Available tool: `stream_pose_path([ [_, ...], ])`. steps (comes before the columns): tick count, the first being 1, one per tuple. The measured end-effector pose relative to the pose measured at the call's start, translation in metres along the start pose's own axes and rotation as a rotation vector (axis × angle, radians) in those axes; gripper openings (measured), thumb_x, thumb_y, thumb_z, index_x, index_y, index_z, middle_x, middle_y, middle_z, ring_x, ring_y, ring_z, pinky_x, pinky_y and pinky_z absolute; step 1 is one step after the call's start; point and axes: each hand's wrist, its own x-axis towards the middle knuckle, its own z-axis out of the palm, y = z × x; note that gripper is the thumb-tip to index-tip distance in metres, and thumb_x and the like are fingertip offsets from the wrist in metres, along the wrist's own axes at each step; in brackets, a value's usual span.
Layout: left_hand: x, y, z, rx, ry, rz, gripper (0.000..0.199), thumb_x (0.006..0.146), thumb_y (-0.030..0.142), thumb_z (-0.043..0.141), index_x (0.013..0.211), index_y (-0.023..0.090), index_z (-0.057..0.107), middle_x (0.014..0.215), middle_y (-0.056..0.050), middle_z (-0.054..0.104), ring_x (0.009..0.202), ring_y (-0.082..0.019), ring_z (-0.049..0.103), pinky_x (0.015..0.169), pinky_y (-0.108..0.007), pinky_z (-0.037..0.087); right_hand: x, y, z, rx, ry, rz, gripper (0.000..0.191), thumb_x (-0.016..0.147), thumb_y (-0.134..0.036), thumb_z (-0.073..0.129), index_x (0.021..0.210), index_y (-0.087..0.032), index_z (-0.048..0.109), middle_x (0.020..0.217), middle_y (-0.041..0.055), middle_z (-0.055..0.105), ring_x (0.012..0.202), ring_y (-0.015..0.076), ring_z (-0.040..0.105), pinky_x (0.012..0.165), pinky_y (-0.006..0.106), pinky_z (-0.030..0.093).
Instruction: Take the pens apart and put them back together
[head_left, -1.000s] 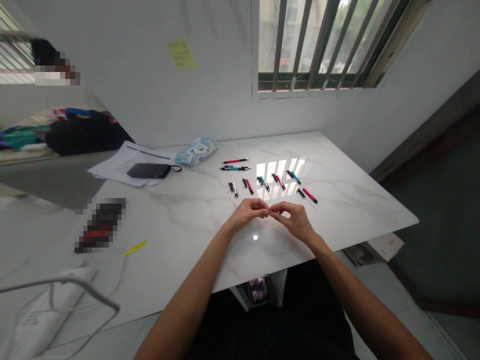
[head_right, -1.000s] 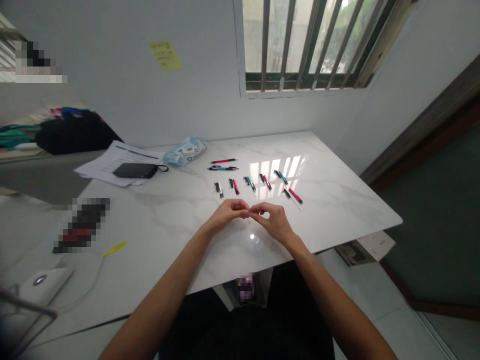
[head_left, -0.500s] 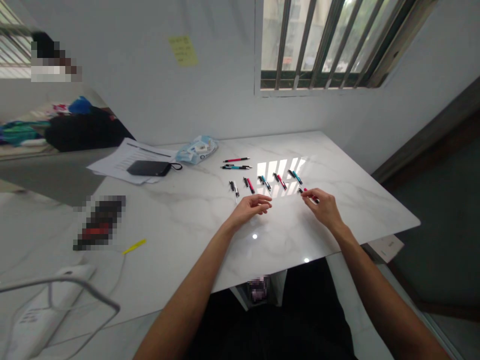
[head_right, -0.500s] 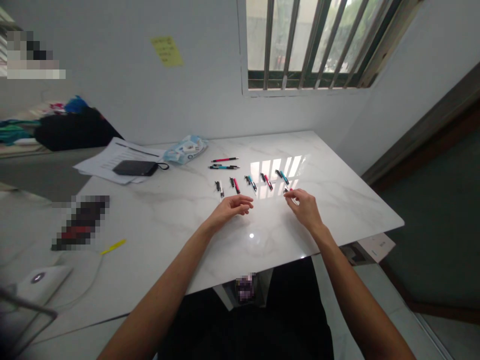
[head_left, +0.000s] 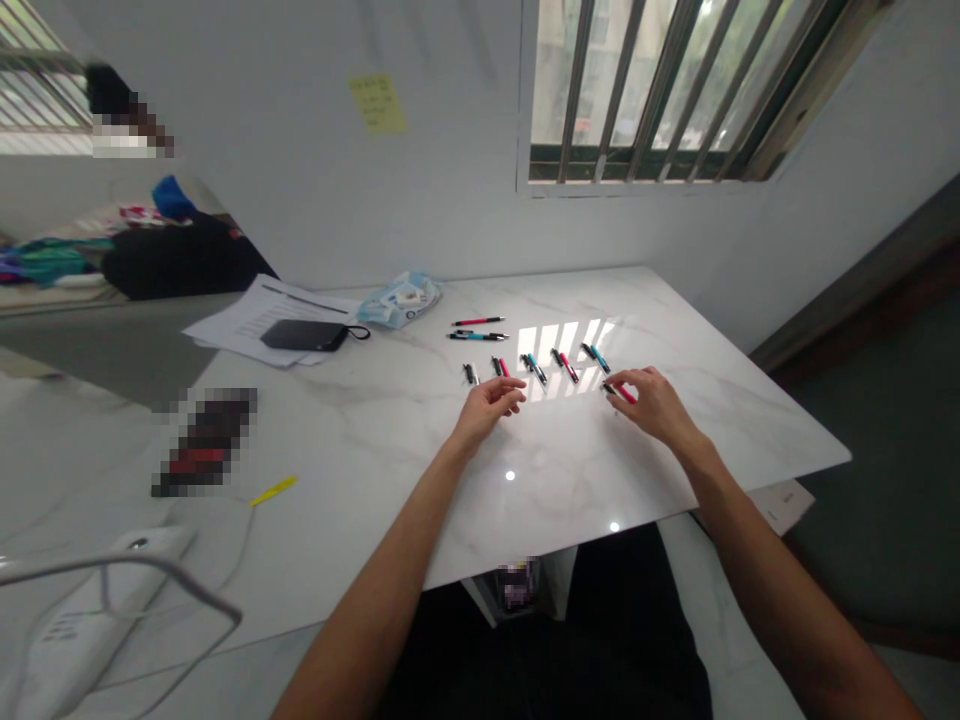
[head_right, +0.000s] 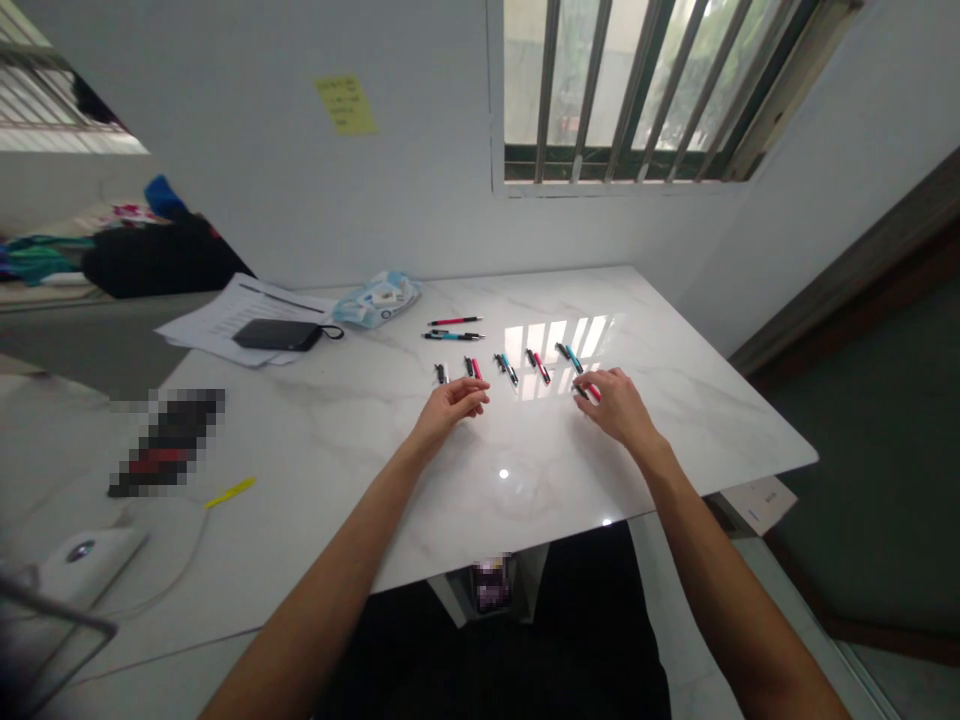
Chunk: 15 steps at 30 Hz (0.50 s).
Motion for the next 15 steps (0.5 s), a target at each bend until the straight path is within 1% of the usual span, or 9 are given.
stream_pose_path([
  [3, 0.008, -0.007, -0.011, 0.107, 0.175, 0.059, 0.029, 0.078, 0.039, 0.078, 0.098, 0.018, 0.081, 0.09, -0.006, 0.079, 0.074, -0.015, 0.063, 0.071, -0.028, 0.051, 0.038, -0.022, 0.005, 0.043, 0.008, -0.041, 0.019, 0.094, -0.032, 0.075, 0.11, -0.027, 0.084, 0.105, 0.0061, 0.084, 0.1, 0.0302, 0.071, 0.094, 0.043, 0.053],
  [5, 0.013, -0.011, -0.019, 0.194, 0.285, 0.085, 0.026, 0.08, 0.038, 0.075, 0.096, 0.019, 0.081, 0.09, -0.005, 0.079, 0.069, -0.014, 0.06, 0.068, -0.027, 0.048, 0.071, -0.04, 0.018, 0.061, -0.001, -0.063, 0.016, 0.097, -0.03, 0.074, 0.109, -0.026, 0.084, 0.104, 0.0055, 0.085, 0.097, 0.0285, 0.071, 0.092, 0.041, 0.053],
  [7, 0.015, -0.014, -0.026, 0.256, 0.366, 0.109, 0.024, 0.082, 0.037, 0.073, 0.096, 0.02, 0.082, 0.092, -0.004, 0.079, 0.067, -0.013, 0.058, 0.065, -0.026, 0.046, 0.107, -0.059, 0.035, 0.067, -0.042, -0.084, 0.016, 0.099, -0.029, 0.073, 0.11, -0.024, 0.085, 0.104, 0.0064, 0.085, 0.096, 0.0273, 0.073, 0.089, 0.039, 0.053],
  [9, 0.015, -0.015, -0.031, 0.286, 0.416, 0.129, 0.022, 0.084, 0.035, 0.071, 0.097, 0.02, 0.081, 0.095, -0.003, 0.08, 0.067, -0.013, 0.058, 0.066, -0.026, 0.046, 0.141, -0.074, 0.056, 0.042, -0.09, -0.089, 0.02, 0.1, -0.026, 0.072, 0.114, -0.022, 0.085, 0.108, 0.0083, 0.085, 0.096, 0.0259, 0.075, 0.089, 0.037, 0.054],
  [11, 0.013, -0.015, -0.032, 0.292, 0.442, 0.133, 0.019, 0.086, 0.032, 0.071, 0.097, 0.021, 0.081, 0.096, -0.003, 0.08, 0.067, -0.013, 0.059, 0.067, -0.026, 0.047, 0.17, -0.084, 0.076, -0.021, -0.156, -0.077, 0.022, 0.1, -0.022, 0.071, 0.118, -0.02, 0.084, 0.111, 0.0097, 0.086, 0.099, 0.0255, 0.076, 0.091, 0.035, 0.054],
  [13, 0.011, -0.015, -0.031, 0.294, 0.443, 0.133, 0.016, 0.087, 0.029, 0.071, 0.096, 0.021, 0.081, 0.095, -0.002, 0.08, 0.067, -0.013, 0.06, 0.068, -0.026, 0.048, 0.192, -0.089, 0.094, -0.083, -0.223, -0.066, 0.026, 0.1, -0.02, 0.071, 0.123, -0.017, 0.084, 0.112, 0.0116, 0.086, 0.1, 0.0254, 0.077, 0.093, 0.035, 0.055],
  [15, 0.009, -0.014, -0.029, 0.298, 0.441, 0.139, 0.014, 0.088, 0.026, 0.071, 0.096, 0.021, 0.08, 0.095, -0.002, 0.08, 0.069, -0.013, 0.062, 0.071, -0.027, 0.049, 0.207, -0.09, 0.11, -0.134, -0.282, -0.055, 0.029, 0.098, -0.017, 0.073, 0.125, -0.014, 0.083, 0.111, 0.0138, 0.086, 0.101, 0.0256, 0.077, 0.095, 0.035, 0.055],
])
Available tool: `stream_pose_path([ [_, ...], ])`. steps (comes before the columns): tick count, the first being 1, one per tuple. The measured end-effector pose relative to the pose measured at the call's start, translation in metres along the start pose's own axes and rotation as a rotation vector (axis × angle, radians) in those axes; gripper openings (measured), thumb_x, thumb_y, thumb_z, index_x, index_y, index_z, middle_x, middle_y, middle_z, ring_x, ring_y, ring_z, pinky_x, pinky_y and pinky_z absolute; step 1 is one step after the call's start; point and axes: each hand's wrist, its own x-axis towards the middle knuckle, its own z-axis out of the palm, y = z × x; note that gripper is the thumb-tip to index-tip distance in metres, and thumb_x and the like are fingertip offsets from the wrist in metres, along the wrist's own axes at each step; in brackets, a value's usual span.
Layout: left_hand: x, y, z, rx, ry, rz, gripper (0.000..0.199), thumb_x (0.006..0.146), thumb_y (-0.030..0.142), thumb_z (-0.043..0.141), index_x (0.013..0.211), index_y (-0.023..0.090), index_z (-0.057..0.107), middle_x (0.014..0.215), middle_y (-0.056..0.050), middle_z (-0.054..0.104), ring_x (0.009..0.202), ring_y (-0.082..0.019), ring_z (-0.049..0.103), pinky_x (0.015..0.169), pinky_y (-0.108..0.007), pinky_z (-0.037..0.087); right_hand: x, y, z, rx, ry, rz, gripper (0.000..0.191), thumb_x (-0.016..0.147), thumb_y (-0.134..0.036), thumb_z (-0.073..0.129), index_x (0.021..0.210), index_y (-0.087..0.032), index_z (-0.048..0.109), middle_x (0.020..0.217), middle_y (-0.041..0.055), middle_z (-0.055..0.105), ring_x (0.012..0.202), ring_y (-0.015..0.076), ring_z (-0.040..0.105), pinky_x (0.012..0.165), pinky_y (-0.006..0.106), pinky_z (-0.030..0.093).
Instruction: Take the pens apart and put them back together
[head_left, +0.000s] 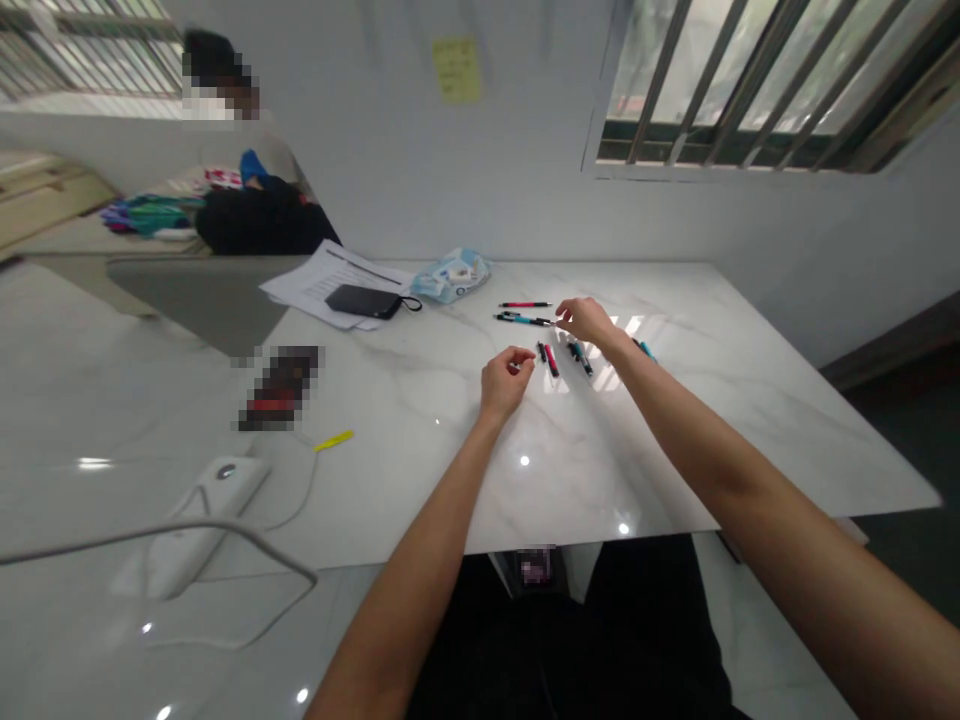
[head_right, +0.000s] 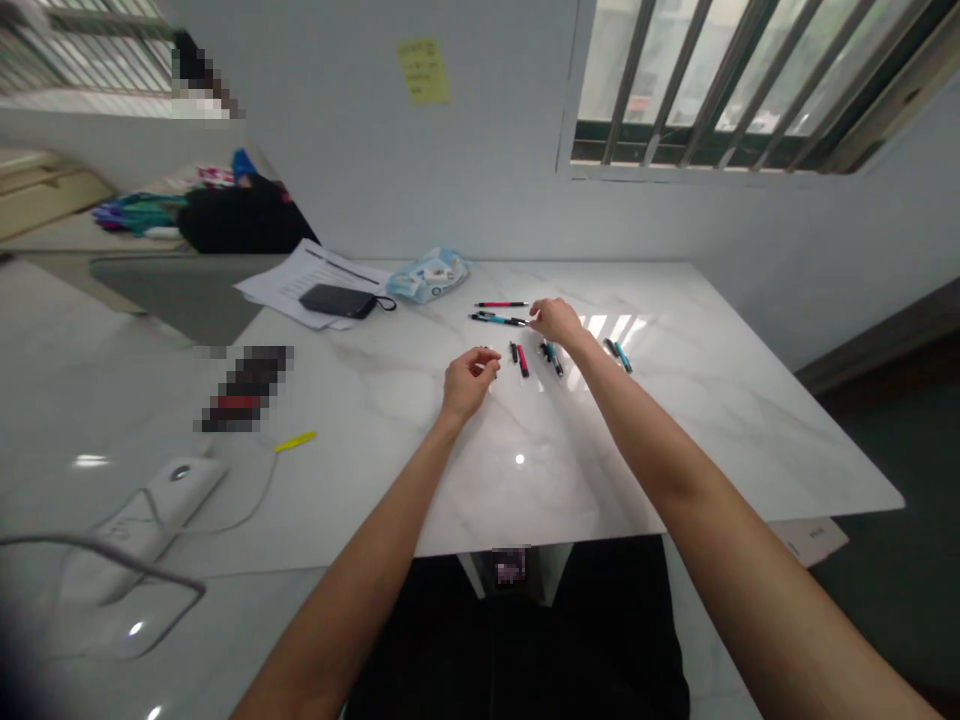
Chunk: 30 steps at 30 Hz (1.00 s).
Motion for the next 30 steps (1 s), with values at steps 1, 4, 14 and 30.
stream_pose_path([
  [1, -0.001, 0.001, 0.001, 0.011, 0.0, 0.003, 0.013, 0.089, 0.025, 0.07, 0.096, 0.021, 0.08, 0.094, -0.002, 0.08, 0.068, -0.013, 0.062, 0.071, -0.027, 0.049, 0.007, 0.001, 0.005, -0.016, -0.02, 0.002, 0.029, 0.096, -0.016, 0.073, 0.124, -0.013, 0.084, 0.111, 0.0143, 0.086, 0.101, 0.0255, 0.077, 0.096, 0.035, 0.055],
  [4, -0.005, 0.004, 0.003, 0.046, -0.001, 0.011, 0.011, 0.093, 0.022, 0.069, 0.097, 0.021, 0.08, 0.097, -0.002, 0.081, 0.068, -0.013, 0.062, 0.074, -0.028, 0.05, 0.021, 0.006, 0.016, -0.025, -0.037, 0.028, 0.025, 0.093, -0.012, 0.072, 0.114, -0.011, 0.087, 0.109, 0.016, 0.086, 0.102, 0.0258, 0.077, 0.097, 0.035, 0.055],
  [14, -0.017, 0.017, 0.005, 0.446, 0.108, 0.431, 0.029, 0.098, 0.014, 0.066, 0.122, 0.022, 0.078, 0.123, -0.012, 0.076, 0.122, -0.031, 0.062, 0.113, -0.045, 0.047, -0.029, 0.018, -0.007, 0.477, 0.409, 0.127, 0.021, 0.104, -0.029, 0.066, 0.101, -0.013, 0.079, 0.095, 0.0092, 0.081, 0.085, 0.0192, 0.07, 0.088, 0.035, 0.054],
  [30, -0.025, 0.011, 0.016, 0.556, -0.123, 0.469, 0.037, 0.11, 0.052, 0.062, 0.129, 0.027, 0.082, 0.108, -0.007, 0.086, 0.086, -0.022, 0.075, 0.083, -0.033, 0.051, -0.142, -0.017, 0.02, 0.889, 0.352, -0.052, 0.062, 0.104, -0.075, 0.057, 0.068, -0.024, 0.053, 0.061, -0.0027, 0.053, 0.058, 0.0134, 0.046, 0.06, 0.031, 0.033],
])
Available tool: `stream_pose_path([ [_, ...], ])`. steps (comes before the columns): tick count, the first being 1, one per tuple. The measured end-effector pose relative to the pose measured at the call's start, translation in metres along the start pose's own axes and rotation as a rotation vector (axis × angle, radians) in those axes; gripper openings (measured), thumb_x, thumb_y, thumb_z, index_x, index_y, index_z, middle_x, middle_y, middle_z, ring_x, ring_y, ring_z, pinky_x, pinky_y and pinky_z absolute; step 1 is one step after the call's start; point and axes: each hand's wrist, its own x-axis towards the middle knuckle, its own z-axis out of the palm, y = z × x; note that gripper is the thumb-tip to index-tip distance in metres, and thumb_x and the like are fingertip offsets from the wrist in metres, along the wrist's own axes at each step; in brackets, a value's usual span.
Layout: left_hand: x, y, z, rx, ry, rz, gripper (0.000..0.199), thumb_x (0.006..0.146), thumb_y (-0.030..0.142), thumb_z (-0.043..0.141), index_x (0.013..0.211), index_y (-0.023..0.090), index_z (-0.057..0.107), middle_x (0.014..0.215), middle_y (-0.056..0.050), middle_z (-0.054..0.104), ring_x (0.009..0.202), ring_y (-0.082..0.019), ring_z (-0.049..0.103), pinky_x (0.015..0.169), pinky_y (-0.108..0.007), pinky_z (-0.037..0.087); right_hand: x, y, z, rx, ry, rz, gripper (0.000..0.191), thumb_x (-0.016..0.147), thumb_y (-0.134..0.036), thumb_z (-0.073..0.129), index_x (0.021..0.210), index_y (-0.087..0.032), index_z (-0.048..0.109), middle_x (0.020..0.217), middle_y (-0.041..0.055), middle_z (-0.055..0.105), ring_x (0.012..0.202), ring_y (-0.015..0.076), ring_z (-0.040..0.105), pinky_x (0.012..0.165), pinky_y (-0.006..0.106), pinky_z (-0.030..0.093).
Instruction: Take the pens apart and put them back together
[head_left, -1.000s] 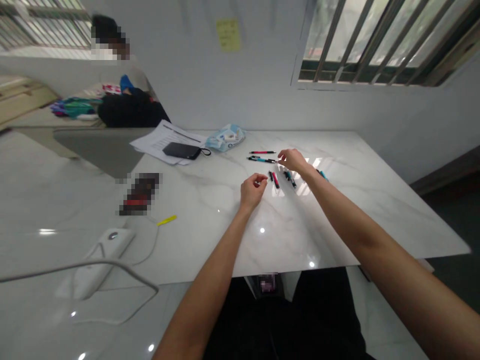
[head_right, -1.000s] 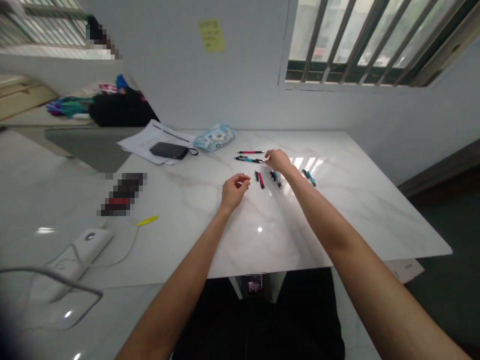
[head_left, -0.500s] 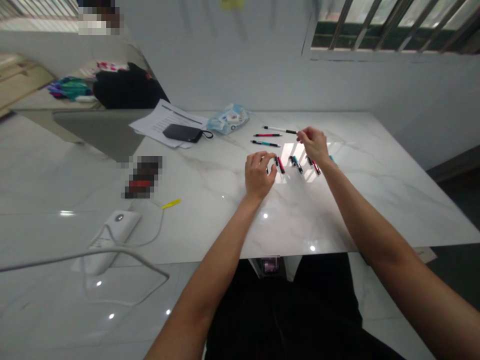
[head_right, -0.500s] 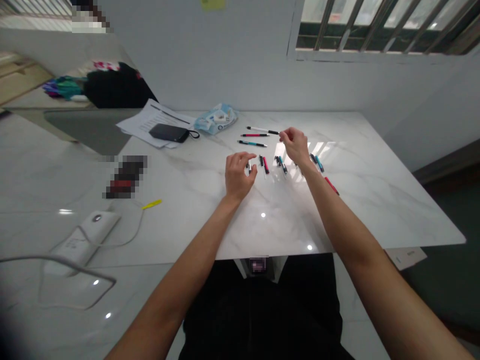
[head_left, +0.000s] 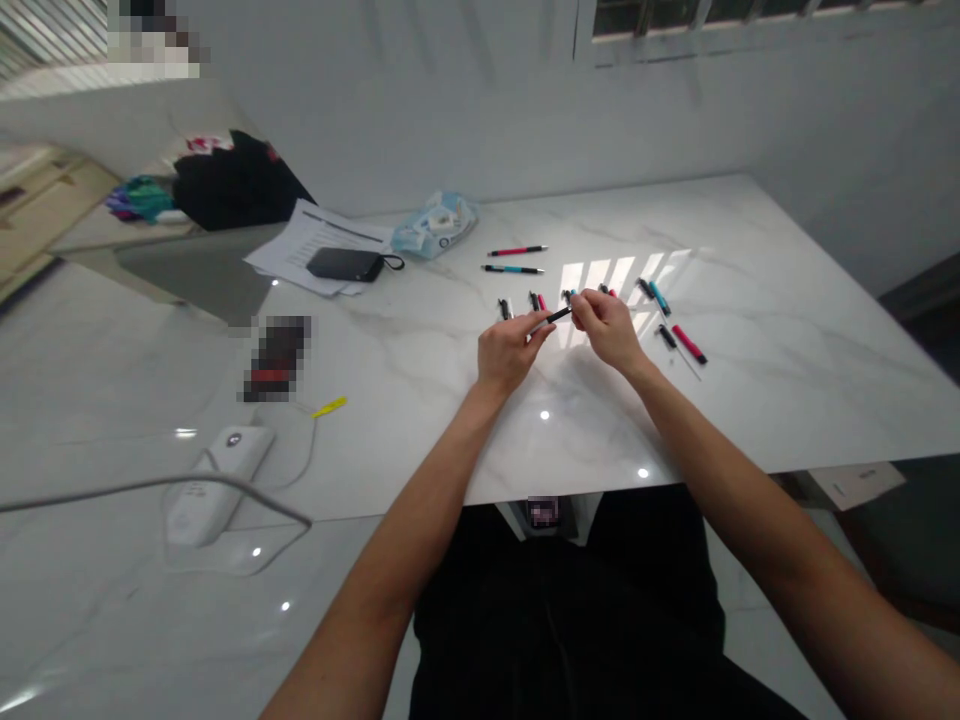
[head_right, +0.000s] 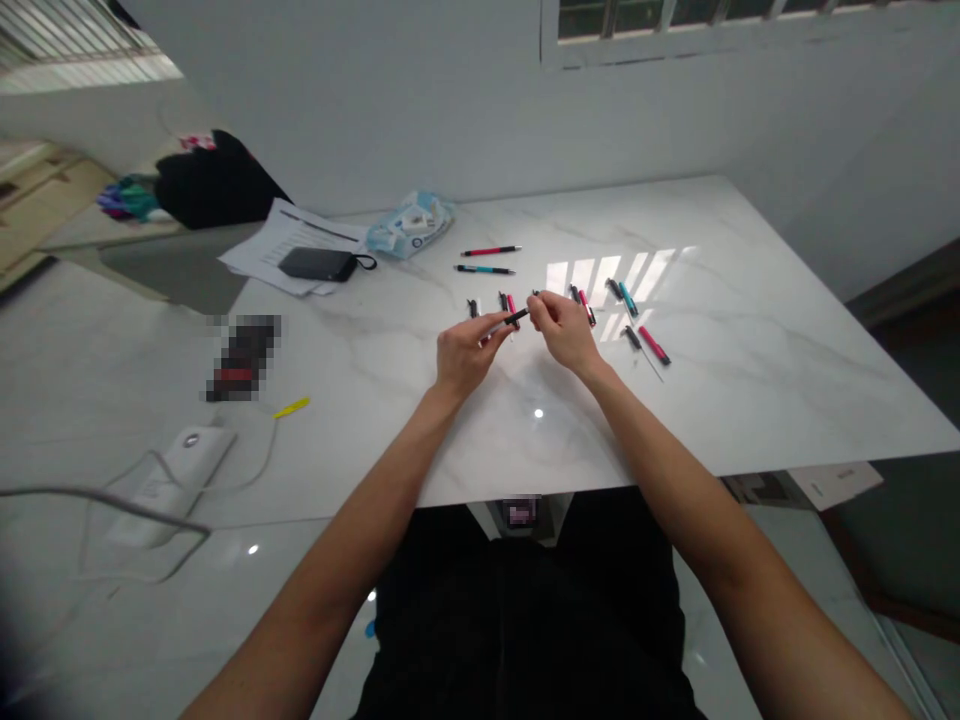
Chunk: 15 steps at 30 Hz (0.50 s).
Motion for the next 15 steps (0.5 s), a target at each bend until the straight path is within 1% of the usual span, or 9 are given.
stream_pose_path([
  [2, 0.0013, -0.0005, -0.0019, -0.022, -0.004, -0.014, 0.041, 0.111, 0.055, 0.059, 0.127, 0.026, 0.083, 0.112, -0.008, 0.086, 0.09, -0.022, 0.076, 0.083, -0.033, 0.051, -0.0001, -0.0028, -0.0027, -0.015, 0.0, -0.029, 0.055, 0.107, -0.066, 0.058, 0.073, -0.023, 0.058, 0.066, -0.0015, 0.059, 0.062, 0.014, 0.051, 0.063, 0.031, 0.038],
  [4, 0.0029, -0.0002, -0.0039, -0.029, -0.014, -0.017, 0.043, 0.112, 0.055, 0.056, 0.123, 0.024, 0.084, 0.114, -0.009, 0.086, 0.097, -0.024, 0.078, 0.084, -0.033, 0.051, -0.0001, -0.0061, -0.0043, -0.002, -0.019, -0.038, 0.045, 0.106, -0.06, 0.06, 0.08, -0.023, 0.063, 0.075, 0.0002, 0.066, 0.07, 0.0153, 0.057, 0.067, 0.031, 0.043],
  [6, 0.0039, 0.0001, -0.0048, -0.039, -0.028, -0.019, 0.044, 0.113, 0.053, 0.055, 0.121, 0.023, 0.085, 0.116, -0.01, 0.086, 0.101, -0.026, 0.078, 0.085, -0.033, 0.051, 0.0003, -0.0082, -0.0041, 0.046, -0.035, -0.02, 0.038, 0.102, -0.058, 0.065, 0.088, -0.022, 0.069, 0.084, 0.0018, 0.071, 0.078, 0.0169, 0.062, 0.069, 0.03, 0.047],
  [8, 0.0038, 0.0005, -0.0045, -0.064, -0.055, -0.02, 0.042, 0.113, 0.051, 0.055, 0.121, 0.022, 0.084, 0.115, -0.01, 0.085, 0.101, -0.026, 0.078, 0.085, -0.033, 0.05, 0.001, -0.0086, -0.0025, 0.112, -0.032, 0.014, 0.037, 0.097, -0.058, 0.071, 0.09, -0.022, 0.071, 0.086, 0.0024, 0.072, 0.082, 0.0177, 0.064, 0.069, 0.03, 0.047],
  [10, 0.0028, 0.0013, -0.0034, -0.108, -0.081, -0.025, 0.038, 0.112, 0.05, 0.057, 0.124, 0.024, 0.082, 0.115, -0.01, 0.085, 0.097, -0.025, 0.078, 0.085, -0.032, 0.05, 0.0018, -0.0077, -0.0003, 0.157, -0.019, 0.046, 0.041, 0.092, -0.061, 0.077, 0.086, -0.021, 0.072, 0.081, 0.0015, 0.07, 0.078, 0.0167, 0.062, 0.066, 0.029, 0.046],
  [12, 0.0016, 0.0026, -0.0022, -0.161, -0.097, -0.038, 0.036, 0.111, 0.049, 0.059, 0.129, 0.025, 0.08, 0.11, -0.007, 0.085, 0.087, -0.022, 0.075, 0.081, -0.031, 0.048, 0.0027, -0.0066, 0.0019, 0.19, -0.006, 0.069, 0.046, 0.089, -0.065, 0.081, 0.083, -0.021, 0.071, 0.074, 0.0001, 0.067, 0.071, 0.0148, 0.058, 0.064, 0.03, 0.046],
  [14, 0.0011, 0.0041, -0.0015, -0.208, -0.097, -0.066, 0.036, 0.111, 0.05, 0.059, 0.13, 0.025, 0.078, 0.095, -0.004, 0.082, 0.073, -0.019, 0.069, 0.075, -0.029, 0.045, 0.0036, -0.0058, 0.004, 0.253, 0.006, 0.09, 0.05, 0.084, -0.069, 0.084, 0.086, -0.021, 0.073, 0.075, -0.0001, 0.068, 0.069, 0.0137, 0.057, 0.064, 0.029, 0.047],
  [15, 0.0011, 0.0048, -0.0015, -0.233, -0.097, -0.083, 0.037, 0.111, 0.051, 0.058, 0.128, 0.025, 0.078, 0.085, -0.002, 0.078, 0.067, -0.017, 0.065, 0.071, -0.028, 0.043, 0.004, -0.0056, 0.0049, 0.294, 0.013, 0.106, 0.051, 0.081, -0.071, 0.087, 0.089, -0.022, 0.074, 0.078, 0.0, 0.07, 0.069, 0.0136, 0.058, 0.064, 0.029, 0.048],
])
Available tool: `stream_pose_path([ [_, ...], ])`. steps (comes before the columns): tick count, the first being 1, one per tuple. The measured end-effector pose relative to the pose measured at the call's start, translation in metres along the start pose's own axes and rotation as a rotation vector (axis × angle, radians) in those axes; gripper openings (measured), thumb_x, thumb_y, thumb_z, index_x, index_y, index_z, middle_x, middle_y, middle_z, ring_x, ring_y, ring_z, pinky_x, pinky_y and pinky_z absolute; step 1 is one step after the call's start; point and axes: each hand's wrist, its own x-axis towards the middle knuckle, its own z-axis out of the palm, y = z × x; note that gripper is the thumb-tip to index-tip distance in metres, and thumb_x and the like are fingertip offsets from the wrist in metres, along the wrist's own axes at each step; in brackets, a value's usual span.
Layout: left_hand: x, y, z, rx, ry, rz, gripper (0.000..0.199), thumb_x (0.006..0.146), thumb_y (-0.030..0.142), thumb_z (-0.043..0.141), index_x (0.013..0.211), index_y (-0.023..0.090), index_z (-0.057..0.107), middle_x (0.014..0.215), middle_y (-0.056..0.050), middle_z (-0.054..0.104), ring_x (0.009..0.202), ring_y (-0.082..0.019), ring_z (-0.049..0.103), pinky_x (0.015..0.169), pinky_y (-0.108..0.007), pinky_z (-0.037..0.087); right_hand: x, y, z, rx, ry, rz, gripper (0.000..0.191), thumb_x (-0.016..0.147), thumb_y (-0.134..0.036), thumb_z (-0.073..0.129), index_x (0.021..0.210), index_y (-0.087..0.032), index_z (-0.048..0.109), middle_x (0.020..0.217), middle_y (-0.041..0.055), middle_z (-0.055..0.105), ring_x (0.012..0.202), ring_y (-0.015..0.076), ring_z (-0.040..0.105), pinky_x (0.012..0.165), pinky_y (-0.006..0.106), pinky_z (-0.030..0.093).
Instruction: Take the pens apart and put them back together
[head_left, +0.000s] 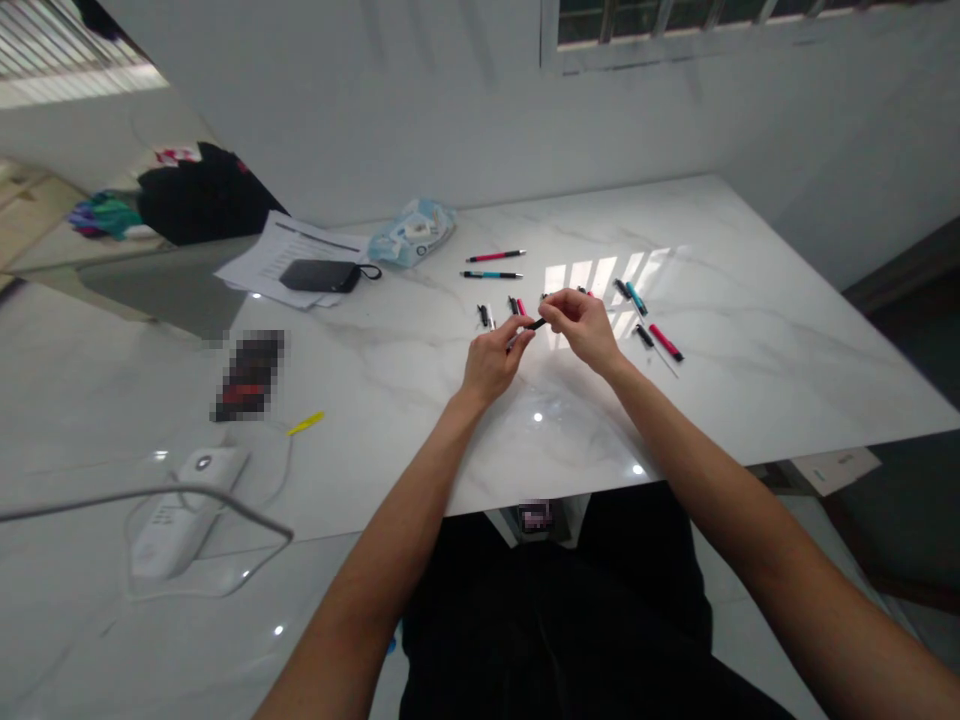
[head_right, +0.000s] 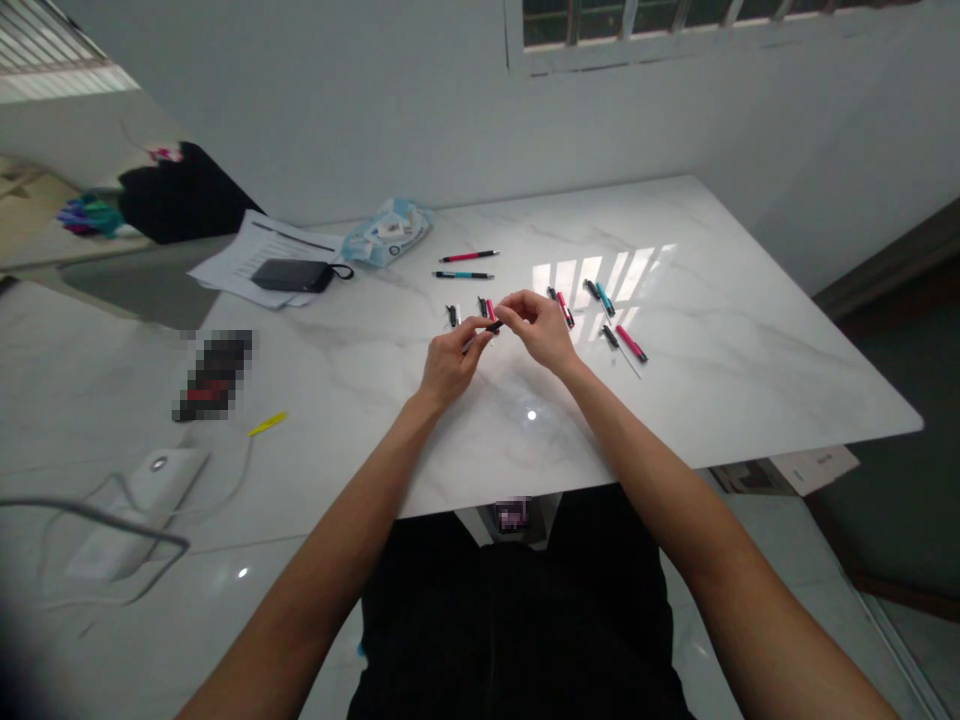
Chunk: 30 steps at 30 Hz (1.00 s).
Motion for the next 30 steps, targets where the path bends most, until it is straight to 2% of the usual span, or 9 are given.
stream_pose_path([
  [3, 0.001, 0.002, -0.001, -0.093, -0.01, -0.043, 0.043, 0.112, 0.056, 0.053, 0.117, 0.022, 0.078, 0.068, 0.002, 0.064, 0.06, -0.015, 0.056, 0.065, -0.027, 0.039, 0.001, 0.001, 0.002, 0.116, 0.019, 0.065, 0.056, 0.071, -0.071, 0.094, 0.092, -0.023, 0.074, 0.081, -0.0003, 0.072, 0.07, 0.0136, 0.06, 0.064, 0.028, 0.049],
  [7, 0.003, 0.005, -0.004, -0.176, -0.026, -0.084, 0.052, 0.112, 0.061, 0.048, 0.103, 0.02, 0.077, 0.063, 0.002, 0.057, 0.059, -0.014, 0.053, 0.064, -0.027, 0.039, 0.002, 0.002, 0.003, 0.196, 0.035, 0.117, 0.051, 0.068, -0.065, 0.099, 0.082, -0.023, 0.074, 0.073, -0.0018, 0.069, 0.067, 0.0124, 0.057, 0.064, 0.028, 0.049],
  [10, 0.004, 0.004, -0.004, -0.293, -0.055, -0.14, 0.056, 0.11, 0.066, 0.048, 0.095, 0.019, 0.074, 0.058, 0.004, 0.051, 0.054, -0.012, 0.046, 0.059, -0.026, 0.036, 0.002, 0.003, 0.003, 0.233, 0.034, 0.123, 0.046, 0.068, -0.059, 0.1, 0.082, -0.022, 0.077, 0.074, -0.0014, 0.07, 0.069, 0.0125, 0.057, 0.067, 0.029, 0.05],
  [16, 0.007, 0.003, -0.004, -0.669, -0.195, -0.332, 0.063, 0.095, 0.081, 0.061, 0.089, 0.019, 0.067, 0.051, 0.009, 0.038, 0.044, -0.009, 0.027, 0.046, -0.024, 0.023, 0.005, 0.002, 0.006, 0.356, -0.021, 0.114, 0.046, 0.066, -0.054, 0.101, 0.092, -0.024, 0.077, 0.091, 0.0006, 0.078, 0.084, 0.0157, 0.069, 0.082, 0.031, 0.059],
  [20, 0.008, 0.008, -0.01, -0.852, -0.324, -0.457, 0.061, 0.09, 0.081, 0.067, 0.085, 0.02, 0.062, 0.05, 0.012, 0.027, 0.044, -0.007, 0.015, 0.044, -0.023, 0.014, 0.014, -0.006, -0.013, 0.381, 0.06, 0.065, 0.046, 0.067, -0.051, 0.099, 0.094, -0.026, 0.072, 0.1, 0.0012, 0.08, 0.089, 0.0158, 0.072, 0.085, 0.031, 0.061],
  [22, 0.009, 0.009, -0.013, -0.905, -0.324, -0.49, 0.057, 0.089, 0.077, 0.069, 0.083, 0.02, 0.06, 0.052, 0.012, 0.025, 0.045, -0.007, 0.014, 0.045, -0.023, 0.013, 0.015, -0.011, -0.034, 0.308, 0.147, 0.01, 0.04, 0.071, -0.047, 0.096, 0.096, -0.027, 0.072, 0.102, 0.0016, 0.081, 0.092, 0.0162, 0.074, 0.089, 0.033, 0.062],
  [25, 0.012, 0.01, -0.017, -0.942, -0.242, -0.484, 0.044, 0.09, 0.063, 0.068, 0.085, 0.02, 0.061, 0.056, 0.01, 0.029, 0.047, -0.008, 0.018, 0.045, -0.023, 0.015, 0.006, -0.015, -0.066, 0.043, 0.2, -0.035, 0.029, 0.078, -0.038, 0.09, 0.098, -0.025, 0.074, 0.101, 0.0032, 0.082, 0.094, 0.0191, 0.077, 0.095, 0.038, 0.063],
  [27, 0.015, 0.01, -0.018, -0.954, -0.179, -0.457, 0.034, 0.087, 0.054, 0.068, 0.085, 0.02, 0.062, 0.06, 0.007, 0.037, 0.05, -0.009, 0.027, 0.047, -0.023, 0.023, -0.007, -0.014, -0.082, -0.208, 0.174, -0.024, 0.019, 0.083, -0.034, 0.084, 0.097, -0.024, 0.076, 0.094, 0.0037, 0.082, 0.09, 0.0219, 0.078, 0.092, 0.042, 0.064],
  [30, 0.015, 0.01, -0.016, -0.937, -0.111, -0.406, 0.029, 0.084, 0.047, 0.071, 0.09, 0.019, 0.068, 0.071, 0.002, 0.052, 0.061, -0.012, 0.046, 0.057, -0.024, 0.04, -0.025, -0.008, -0.092, -0.557, 0.04, -0.013, 0.011, 0.086, -0.021, 0.075, 0.096, -0.024, 0.078, 0.091, 0.0043, 0.081, 0.084, 0.0241, 0.077, 0.086, 0.044, 0.063],
])
